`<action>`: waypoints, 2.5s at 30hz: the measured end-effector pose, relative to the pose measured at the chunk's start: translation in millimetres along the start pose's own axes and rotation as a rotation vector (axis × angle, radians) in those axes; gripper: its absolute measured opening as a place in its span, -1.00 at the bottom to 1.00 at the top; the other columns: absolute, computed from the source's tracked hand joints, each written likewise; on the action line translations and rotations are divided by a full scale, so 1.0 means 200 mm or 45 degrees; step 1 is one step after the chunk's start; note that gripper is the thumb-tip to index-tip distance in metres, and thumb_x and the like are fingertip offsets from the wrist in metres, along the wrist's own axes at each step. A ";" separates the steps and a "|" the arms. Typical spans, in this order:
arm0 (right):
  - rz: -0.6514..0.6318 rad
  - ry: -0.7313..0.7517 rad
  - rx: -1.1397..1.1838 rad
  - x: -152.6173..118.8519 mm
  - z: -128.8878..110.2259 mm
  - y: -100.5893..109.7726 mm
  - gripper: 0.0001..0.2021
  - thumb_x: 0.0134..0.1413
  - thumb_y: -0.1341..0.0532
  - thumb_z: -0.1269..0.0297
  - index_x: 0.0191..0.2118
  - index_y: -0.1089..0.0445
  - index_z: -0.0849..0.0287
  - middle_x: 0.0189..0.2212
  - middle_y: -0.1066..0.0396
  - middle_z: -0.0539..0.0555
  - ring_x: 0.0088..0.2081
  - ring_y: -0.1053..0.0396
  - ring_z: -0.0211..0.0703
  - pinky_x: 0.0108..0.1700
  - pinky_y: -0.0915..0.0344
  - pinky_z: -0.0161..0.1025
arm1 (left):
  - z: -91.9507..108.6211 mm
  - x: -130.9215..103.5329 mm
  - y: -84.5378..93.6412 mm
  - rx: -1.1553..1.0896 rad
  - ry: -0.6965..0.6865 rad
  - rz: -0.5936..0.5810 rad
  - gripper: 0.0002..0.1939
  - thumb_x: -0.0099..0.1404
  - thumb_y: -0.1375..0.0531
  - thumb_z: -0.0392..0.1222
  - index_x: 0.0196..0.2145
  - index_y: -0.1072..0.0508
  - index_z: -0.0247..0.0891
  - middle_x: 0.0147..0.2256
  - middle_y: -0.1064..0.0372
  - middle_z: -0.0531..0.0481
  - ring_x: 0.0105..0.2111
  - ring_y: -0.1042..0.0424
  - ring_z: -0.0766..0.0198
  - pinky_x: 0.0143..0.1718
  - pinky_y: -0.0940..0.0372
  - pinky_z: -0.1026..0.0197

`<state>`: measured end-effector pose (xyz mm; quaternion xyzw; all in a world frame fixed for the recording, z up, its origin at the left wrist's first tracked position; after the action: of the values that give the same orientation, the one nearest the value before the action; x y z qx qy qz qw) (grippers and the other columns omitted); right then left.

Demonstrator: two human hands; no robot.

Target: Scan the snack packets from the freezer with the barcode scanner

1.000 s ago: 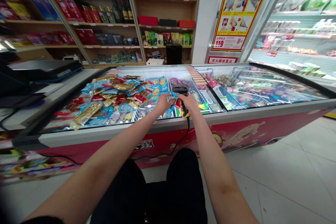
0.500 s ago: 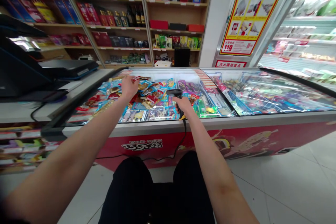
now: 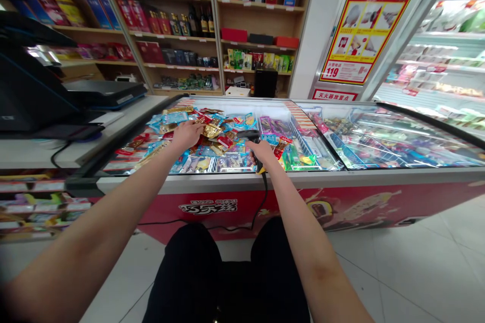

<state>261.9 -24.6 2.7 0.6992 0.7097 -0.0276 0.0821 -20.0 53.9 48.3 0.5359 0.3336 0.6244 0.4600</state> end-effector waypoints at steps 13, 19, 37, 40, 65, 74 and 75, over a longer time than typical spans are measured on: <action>0.007 -0.027 -0.011 -0.05 -0.01 -0.04 -0.75 0.22 -0.24 0.34 -0.47 -0.24 0.16 -0.71 -0.26 -0.07 -0.74 -0.19 -0.32 -0.72 -0.18 -0.35 | 0.00 -0.11 -0.02 -0.184 0.281 -0.075 -0.35 0.13 -0.40 -0.07 0.14 -0.35 -0.25 0.13 -0.38 -0.34 0.08 -0.46 -0.13 0.05 -0.34 0.00; -0.005 -0.029 -0.024 -0.06 -0.01 -0.05 -0.75 0.22 -0.24 0.34 -0.47 -0.23 0.16 -0.71 -0.26 -0.08 -0.74 -0.18 -0.32 -0.72 -0.18 -0.36 | -0.01 -0.09 -0.01 -0.176 0.287 -0.155 -0.61 -0.03 -0.49 -0.05 -0.31 -0.47 -0.20 -0.23 -0.56 -0.25 -0.09 -0.54 -0.16 -0.17 -0.37 0.10; -0.077 0.092 -0.103 -0.02 -0.04 -0.07 -0.77 0.19 -0.27 0.36 -0.44 -0.23 0.14 -0.72 -0.26 -0.10 -0.73 -0.17 -0.33 -0.72 -0.16 -0.37 | 0.20 -0.04 -0.10 -1.646 0.596 -0.118 -0.72 0.04 -0.41 -0.35 -0.54 -0.34 -0.26 -0.61 -0.28 0.15 -0.58 -0.32 0.42 -0.39 -0.43 0.32; -0.076 0.130 -0.168 -0.03 -0.06 -0.06 -0.74 0.18 -0.28 0.37 -0.48 -0.23 0.14 -0.74 -0.25 -0.09 -0.74 -0.16 -0.33 -0.72 -0.16 -0.37 | 0.24 -0.03 -0.11 -1.646 0.598 -0.087 -0.71 0.08 -0.38 -0.35 -0.56 -0.31 -0.26 -0.64 -0.24 0.16 -0.57 -0.32 0.42 -0.32 -0.46 0.27; -0.018 0.140 -0.194 -0.07 -0.07 0.10 -0.68 0.19 -0.25 0.33 -0.56 -0.22 0.14 -0.76 -0.21 -0.07 -0.75 -0.13 -0.33 -0.72 -0.15 -0.36 | 0.45 0.04 -0.20 -1.567 0.532 -0.130 -0.76 0.14 -0.30 -0.36 -0.55 -0.30 -0.25 -0.59 -0.24 0.14 -0.45 -0.42 0.34 -0.18 -0.51 0.15; -0.016 0.199 -0.229 -0.03 -0.02 0.19 -0.67 0.12 -0.26 0.31 -0.62 -0.22 0.14 -0.76 -0.23 -0.03 -0.74 -0.14 -0.32 -0.70 -0.16 -0.33 | 0.53 0.05 -0.23 -1.549 0.520 -0.182 -0.74 0.12 -0.34 -0.35 -0.53 -0.30 -0.24 -0.57 -0.32 0.12 -0.41 -0.48 0.31 -0.22 -0.50 0.17; -0.015 0.208 -0.234 -0.03 -0.02 0.20 -0.68 0.12 -0.26 0.30 -0.61 -0.22 0.14 -0.76 -0.23 -0.04 -0.74 -0.14 -0.31 -0.70 -0.17 -0.33 | 0.54 0.05 -0.24 -1.537 0.515 -0.185 -0.74 0.11 -0.35 -0.34 -0.53 -0.30 -0.24 -0.56 -0.34 0.11 -0.38 -0.51 0.27 -0.20 -0.49 0.16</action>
<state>301.9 -28.7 11.4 0.6844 0.7178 0.0940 0.0875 94.8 72.8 30.8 0.0303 0.0389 0.7584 0.6499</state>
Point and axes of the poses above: each hand's wrist, its own x-axis towards the middle knuckle, its own y-axis out of the back of the hand, z = x × y, the point moved 8 cm from there along x, towards the middle knuckle
